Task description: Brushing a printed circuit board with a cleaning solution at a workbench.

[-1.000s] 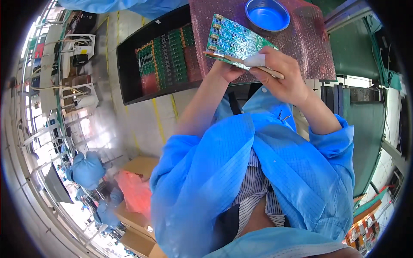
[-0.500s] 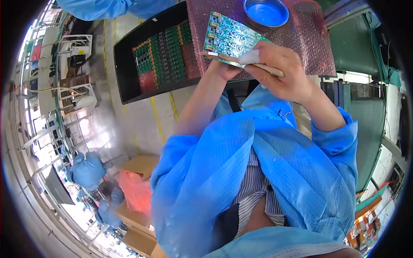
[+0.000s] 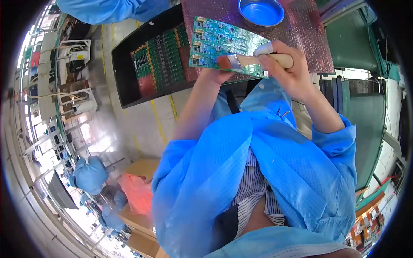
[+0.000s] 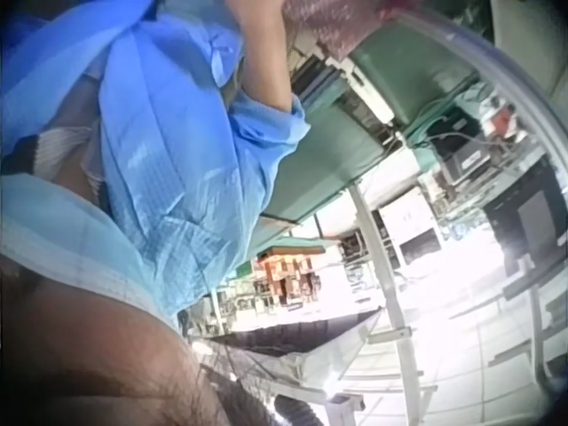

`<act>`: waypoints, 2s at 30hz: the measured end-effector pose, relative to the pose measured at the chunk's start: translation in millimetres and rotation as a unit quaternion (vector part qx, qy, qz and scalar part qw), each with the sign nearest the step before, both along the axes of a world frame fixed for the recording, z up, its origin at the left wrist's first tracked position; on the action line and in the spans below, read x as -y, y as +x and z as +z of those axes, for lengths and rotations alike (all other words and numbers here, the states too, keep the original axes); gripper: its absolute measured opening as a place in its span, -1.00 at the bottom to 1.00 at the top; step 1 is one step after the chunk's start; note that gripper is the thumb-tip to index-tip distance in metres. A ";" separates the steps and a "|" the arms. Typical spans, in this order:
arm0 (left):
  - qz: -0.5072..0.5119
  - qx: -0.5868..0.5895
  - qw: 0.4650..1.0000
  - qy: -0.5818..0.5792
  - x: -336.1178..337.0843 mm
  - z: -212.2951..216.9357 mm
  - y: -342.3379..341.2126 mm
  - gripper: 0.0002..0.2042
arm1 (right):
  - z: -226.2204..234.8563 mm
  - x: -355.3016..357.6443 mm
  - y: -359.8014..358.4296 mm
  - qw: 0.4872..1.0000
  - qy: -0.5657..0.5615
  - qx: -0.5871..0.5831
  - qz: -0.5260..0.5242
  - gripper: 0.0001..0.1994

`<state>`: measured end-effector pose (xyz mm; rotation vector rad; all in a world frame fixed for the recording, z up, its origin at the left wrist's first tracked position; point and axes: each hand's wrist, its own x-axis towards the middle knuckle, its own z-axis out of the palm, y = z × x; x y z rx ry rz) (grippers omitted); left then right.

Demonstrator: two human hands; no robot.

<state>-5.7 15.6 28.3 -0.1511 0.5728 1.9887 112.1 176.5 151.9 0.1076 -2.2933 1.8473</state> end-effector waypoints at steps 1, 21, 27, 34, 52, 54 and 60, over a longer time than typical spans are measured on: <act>-0.008 -0.026 1.000 0.012 2.6 -10.0 -2.9 -0.67 | -5.9 -4.1 -1.4 1.000 -0.013 0.011 -0.017 -0.85; 0.023 -0.072 0.997 -0.001 -4.3 28.1 -12.2 -0.70 | -13.3 -18.7 -49.6 0.982 -0.114 -0.052 -0.141 -0.81; 0.035 -0.079 0.996 0.015 -6.9 33.9 -12.8 -0.71 | 0.6 1.1 -53.7 0.972 -0.186 -0.081 -0.119 -0.83; 0.038 -0.064 0.997 0.028 0.6 29.6 -22.6 -0.65 | 2.6 -9.7 -51.5 0.964 -0.192 -0.103 -0.154 -0.84; 0.075 -0.152 0.985 0.019 4.9 47.7 -48.4 -0.71 | -4.6 1.8 -44.1 0.977 -0.142 -0.066 -0.146 -0.82; 0.127 -0.168 0.977 -0.021 -3.8 61.1 -40.2 -0.74 | -2.9 14.0 -44.3 0.975 -0.172 -0.099 -0.094 -0.82; 0.127 -0.176 0.976 -0.006 7.1 49.7 -55.0 -0.76 | -14.1 -2.8 -45.2 0.980 -0.109 -0.032 -0.164 -0.83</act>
